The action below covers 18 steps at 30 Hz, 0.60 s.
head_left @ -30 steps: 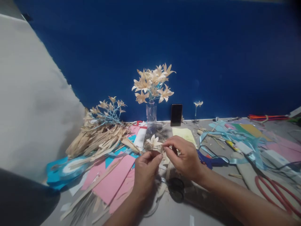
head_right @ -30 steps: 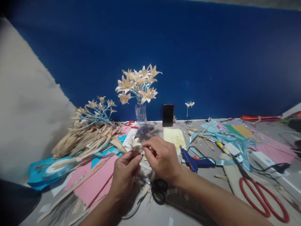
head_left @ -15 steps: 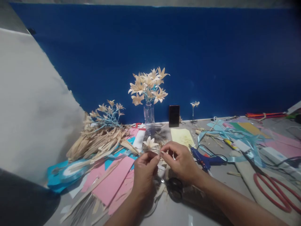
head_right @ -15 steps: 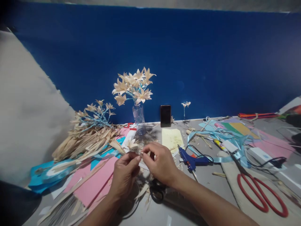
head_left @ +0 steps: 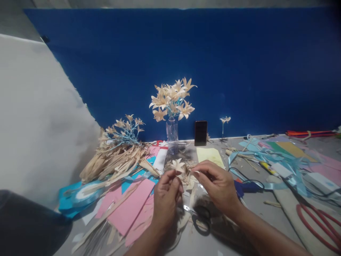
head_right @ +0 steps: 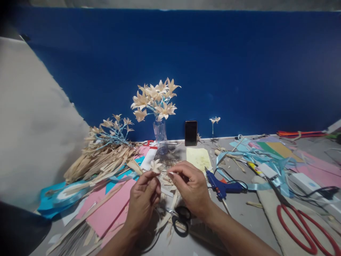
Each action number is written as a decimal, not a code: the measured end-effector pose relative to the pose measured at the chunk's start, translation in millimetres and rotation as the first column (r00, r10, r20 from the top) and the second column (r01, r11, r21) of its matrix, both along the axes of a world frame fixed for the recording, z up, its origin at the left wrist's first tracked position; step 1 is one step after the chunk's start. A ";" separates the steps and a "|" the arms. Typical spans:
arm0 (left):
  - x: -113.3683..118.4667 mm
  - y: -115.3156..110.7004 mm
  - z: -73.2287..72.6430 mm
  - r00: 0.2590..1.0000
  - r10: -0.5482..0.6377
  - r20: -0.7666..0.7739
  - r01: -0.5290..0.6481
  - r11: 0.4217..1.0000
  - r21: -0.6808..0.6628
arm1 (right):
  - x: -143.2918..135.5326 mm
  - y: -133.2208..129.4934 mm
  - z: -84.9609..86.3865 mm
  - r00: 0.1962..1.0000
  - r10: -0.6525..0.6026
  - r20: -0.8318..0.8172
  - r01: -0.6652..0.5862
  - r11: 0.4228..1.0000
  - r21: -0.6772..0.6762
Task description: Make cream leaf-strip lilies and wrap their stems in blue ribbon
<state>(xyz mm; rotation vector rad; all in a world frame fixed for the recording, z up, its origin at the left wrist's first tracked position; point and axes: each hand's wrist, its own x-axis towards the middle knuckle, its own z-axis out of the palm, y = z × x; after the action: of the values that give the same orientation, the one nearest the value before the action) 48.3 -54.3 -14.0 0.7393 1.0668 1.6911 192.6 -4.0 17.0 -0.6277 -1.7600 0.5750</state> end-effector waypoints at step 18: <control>-0.8 0.3 3.6 0.968 -0.099 0.232 0.114 0.992 -0.052 | -1.8 -3.7 -7.4 1.000 0.007 -0.027 -0.003 0.993 0.114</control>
<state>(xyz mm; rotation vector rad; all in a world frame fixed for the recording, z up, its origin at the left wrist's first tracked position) 47.5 -54.1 -10.4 0.5346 0.9006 1.5984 190.9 -7.6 9.6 -0.5333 -1.7554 0.4804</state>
